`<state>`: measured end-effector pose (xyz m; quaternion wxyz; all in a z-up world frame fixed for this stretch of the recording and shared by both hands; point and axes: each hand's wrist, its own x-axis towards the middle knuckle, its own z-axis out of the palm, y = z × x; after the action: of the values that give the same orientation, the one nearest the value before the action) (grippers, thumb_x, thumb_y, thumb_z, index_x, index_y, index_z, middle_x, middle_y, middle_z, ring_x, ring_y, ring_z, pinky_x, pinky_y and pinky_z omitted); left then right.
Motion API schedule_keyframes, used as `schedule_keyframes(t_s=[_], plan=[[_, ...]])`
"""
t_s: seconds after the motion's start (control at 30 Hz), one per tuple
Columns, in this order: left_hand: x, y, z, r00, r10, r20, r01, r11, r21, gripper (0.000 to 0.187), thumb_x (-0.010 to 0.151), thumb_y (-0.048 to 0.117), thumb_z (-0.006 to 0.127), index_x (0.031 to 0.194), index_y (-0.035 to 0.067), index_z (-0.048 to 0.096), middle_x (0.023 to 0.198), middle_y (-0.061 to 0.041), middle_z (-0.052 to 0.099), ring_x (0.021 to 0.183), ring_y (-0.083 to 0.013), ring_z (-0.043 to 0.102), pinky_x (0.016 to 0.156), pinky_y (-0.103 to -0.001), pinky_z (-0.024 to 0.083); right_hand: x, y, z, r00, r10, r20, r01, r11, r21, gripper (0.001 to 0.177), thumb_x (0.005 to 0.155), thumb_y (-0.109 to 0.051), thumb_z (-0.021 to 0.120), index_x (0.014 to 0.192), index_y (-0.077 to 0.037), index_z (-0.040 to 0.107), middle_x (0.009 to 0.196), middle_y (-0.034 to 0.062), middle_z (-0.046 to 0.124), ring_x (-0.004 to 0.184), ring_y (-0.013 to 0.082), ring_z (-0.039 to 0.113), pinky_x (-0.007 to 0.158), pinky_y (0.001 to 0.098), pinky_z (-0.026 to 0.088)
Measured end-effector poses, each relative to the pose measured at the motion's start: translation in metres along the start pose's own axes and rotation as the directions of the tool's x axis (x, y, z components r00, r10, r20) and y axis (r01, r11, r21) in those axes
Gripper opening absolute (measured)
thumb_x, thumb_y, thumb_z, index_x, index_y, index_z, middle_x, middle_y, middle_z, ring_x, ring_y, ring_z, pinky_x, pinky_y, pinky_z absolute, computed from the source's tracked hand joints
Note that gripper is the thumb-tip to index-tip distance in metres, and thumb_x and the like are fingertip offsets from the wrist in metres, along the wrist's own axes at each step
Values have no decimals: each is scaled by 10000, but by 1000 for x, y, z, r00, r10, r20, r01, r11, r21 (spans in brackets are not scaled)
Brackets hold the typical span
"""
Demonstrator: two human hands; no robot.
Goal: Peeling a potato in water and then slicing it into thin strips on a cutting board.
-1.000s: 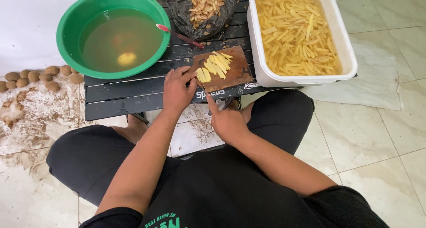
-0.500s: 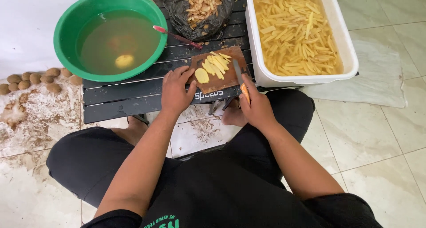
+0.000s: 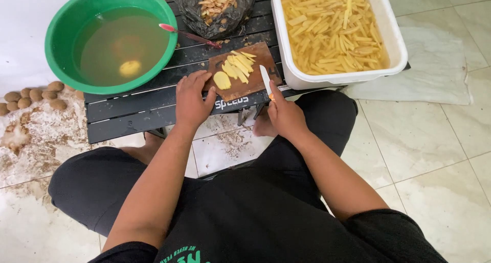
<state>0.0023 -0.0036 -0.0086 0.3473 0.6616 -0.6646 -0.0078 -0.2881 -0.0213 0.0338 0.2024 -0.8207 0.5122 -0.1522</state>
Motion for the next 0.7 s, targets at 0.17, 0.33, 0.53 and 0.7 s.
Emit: schedule_keyframes(t_s=[0.17, 0.33, 0.53, 0.7], plan=[[1, 8, -6, 1000, -8, 6, 8, 1000, 3, 339, 988, 225, 703, 1309, 119, 689, 1348, -69, 643, 1285, -260, 606, 1209, -464, 307, -2, -8, 1, 998, 59, 5, -59, 998, 28, 661, 1034, -246, 389, 1672, -205, 219, 869, 305, 733, 822, 485, 730, 707, 541, 563], [0, 8, -5, 1000, -17, 14, 17, 1000, 6, 347, 984, 224, 705, 1313, 113, 692, 1349, -81, 641, 1297, -274, 598, 1210, -470, 303, 0, 0, 11, 997, 75, 0, -75, 995, 60, 672, 1029, -240, 378, 1673, -212, 186, 862, 316, 727, 833, 505, 725, 715, 560, 555], [3, 8, -9, 999, -32, 32, 32, 999, 5, 342, 993, 244, 682, 1312, 122, 688, 1362, -78, 636, 1305, -262, 597, 1219, -460, 302, 8, 15, 12, 995, 71, -72, -47, 954, 296, 631, 999, -223, 449, 1626, -226, 376, 1093, 339, 715, 1020, 515, 682, 852, 550, 559], [1, 7, -5, 999, -30, 27, 29, 999, 23, 338, 1002, 249, 677, 1314, 122, 685, 1362, -79, 636, 1294, -253, 603, 1221, -448, 299, 4, 5, 0, 997, 70, -32, -59, 960, 273, 629, 1004, -213, 441, 1627, -256, 370, 1084, 343, 715, 1030, 501, 686, 869, 556, 560]])
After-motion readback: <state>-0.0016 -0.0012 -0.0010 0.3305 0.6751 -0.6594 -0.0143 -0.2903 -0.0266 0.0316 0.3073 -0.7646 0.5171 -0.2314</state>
